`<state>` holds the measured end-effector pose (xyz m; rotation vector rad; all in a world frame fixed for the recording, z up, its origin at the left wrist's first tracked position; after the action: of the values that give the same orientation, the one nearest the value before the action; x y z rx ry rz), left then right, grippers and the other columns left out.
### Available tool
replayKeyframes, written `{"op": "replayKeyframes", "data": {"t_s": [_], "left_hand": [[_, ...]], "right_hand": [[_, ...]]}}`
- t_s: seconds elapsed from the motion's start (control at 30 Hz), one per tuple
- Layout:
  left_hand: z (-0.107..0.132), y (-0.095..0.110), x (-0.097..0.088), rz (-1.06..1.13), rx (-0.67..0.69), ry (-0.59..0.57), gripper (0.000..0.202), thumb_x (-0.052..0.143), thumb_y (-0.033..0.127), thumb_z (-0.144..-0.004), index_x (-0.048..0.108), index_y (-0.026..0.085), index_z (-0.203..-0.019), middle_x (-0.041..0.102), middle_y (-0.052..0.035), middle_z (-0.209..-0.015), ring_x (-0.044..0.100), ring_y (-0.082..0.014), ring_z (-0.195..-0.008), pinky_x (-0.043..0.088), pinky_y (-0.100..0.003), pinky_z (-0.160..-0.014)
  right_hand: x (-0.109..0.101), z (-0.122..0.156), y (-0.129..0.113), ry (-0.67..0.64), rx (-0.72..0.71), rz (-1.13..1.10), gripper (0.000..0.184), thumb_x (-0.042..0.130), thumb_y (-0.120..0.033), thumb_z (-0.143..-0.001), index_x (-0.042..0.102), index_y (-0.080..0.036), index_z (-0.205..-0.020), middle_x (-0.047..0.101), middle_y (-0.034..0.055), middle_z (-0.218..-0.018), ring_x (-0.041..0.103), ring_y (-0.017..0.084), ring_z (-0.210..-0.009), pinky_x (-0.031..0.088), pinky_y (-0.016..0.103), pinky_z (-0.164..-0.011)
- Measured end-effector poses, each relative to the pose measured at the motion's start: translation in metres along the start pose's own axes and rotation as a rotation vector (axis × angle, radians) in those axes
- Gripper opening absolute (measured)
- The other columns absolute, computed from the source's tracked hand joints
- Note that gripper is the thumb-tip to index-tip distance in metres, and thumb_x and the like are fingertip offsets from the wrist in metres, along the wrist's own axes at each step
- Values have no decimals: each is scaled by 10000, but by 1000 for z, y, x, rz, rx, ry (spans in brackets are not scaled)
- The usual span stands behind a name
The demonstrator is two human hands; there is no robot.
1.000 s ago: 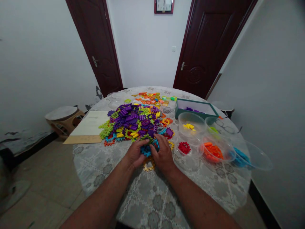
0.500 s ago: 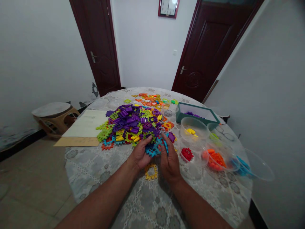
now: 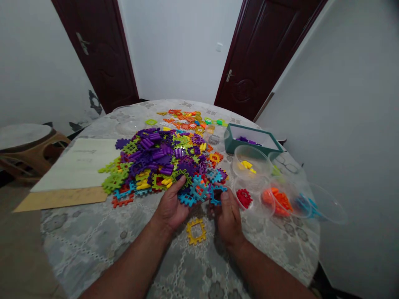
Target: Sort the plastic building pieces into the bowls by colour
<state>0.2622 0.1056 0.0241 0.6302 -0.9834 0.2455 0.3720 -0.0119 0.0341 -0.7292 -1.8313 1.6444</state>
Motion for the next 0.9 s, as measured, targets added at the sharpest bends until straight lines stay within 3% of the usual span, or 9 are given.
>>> {"op": "replayKeyframes", "data": {"t_s": [0.07, 0.2, 0.3, 0.4, 0.53, 0.7, 0.83, 0.9], "left_hand": [[-1, -3, 0, -4, -29, -5, 283, 587, 245, -1032, 717, 78, -1219, 819, -185, -1021, 808, -323, -957, 655, -552, -938], [-3, -2, -5, -1, -56, 21, 265, 596, 233, -1015, 726, 118, -1216, 823, -157, -959, 810, -336, -943, 664, -563, -913], [-5, 7, -8, -14, -25, 45, 270, 584, 223, -1014, 715, 147, -1238, 823, -144, -957, 811, -334, -921, 679, -559, -870], [-6, 16, -12, -32, 23, 99, 248, 574, 212, -1018, 699, 165, -1227, 818, -125, -953, 809, -303, -841, 693, -550, -815], [-3, 28, -15, -48, 92, 173, 180, 573, 218, -1026, 690, 186, -1160, 807, -91, -915, 792, -260, -762, 708, -500, -733], [-2, 34, -11, -80, 121, 156, 211, 538, 205, -1040, 696, 157, -1172, 806, -112, -955, 793, -255, -776, 712, -473, -700], [-2, 33, -9, -122, 138, 165, 218, 544, 179, -1033, 710, 154, -1172, 805, -96, -923, 785, -238, -717, 714, -452, -688], [-2, 30, -8, -142, 140, 165, 242, 537, 168, -1032, 711, 181, -1200, 812, -88, -949, 796, -251, -749, 716, -461, -687]], "right_hand": [[4, 0, 6, -29, 66, 48, 416, 496, -586, -1065, 688, -245, -1207, 725, 20, -931, 604, 152, -652, 502, 262, -566], [9, -2, -8, -71, -16, 178, 302, 547, -493, -1056, 691, -233, -1004, 656, -19, -770, 578, 148, -633, 493, 256, -604], [12, 1, -28, -90, -176, 252, 223, 557, -394, -1051, 720, -246, -1083, 718, 13, -923, 660, 183, -822, 550, 300, -780], [15, 8, -43, -112, -302, 294, 269, 536, -328, -1052, 720, -265, -1239, 730, 47, -1126, 682, 208, -995, 564, 338, -906], [16, 12, -46, -132, -336, 282, 357, 473, -278, -1065, 675, -267, -1358, 702, 53, -1125, 687, 193, -947, 592, 327, -858], [10, 13, -55, -95, -394, 304, 400, 485, -267, -1059, 647, -268, -1425, 702, 74, -1202, 698, 189, -928, 606, 338, -836], [-5, 12, -76, -92, -385, 249, 401, 609, -300, -1025, 657, -275, -1422, 758, 53, -1106, 715, 188, -891, 612, 332, -805], [-22, 10, -91, -85, -374, 223, 346, 659, -325, -1006, 703, -279, -1347, 781, 34, -1051, 723, 185, -862, 614, 326, -790]]}}
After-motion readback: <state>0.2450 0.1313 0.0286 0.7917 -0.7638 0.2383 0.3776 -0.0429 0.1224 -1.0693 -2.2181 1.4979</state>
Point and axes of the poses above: each hand's wrist, its own z-axis away from the middle knuckle, its own x-axis out of the palm, y = z × x, the point moved 10 cm from there along -z, towards the middle knuckle
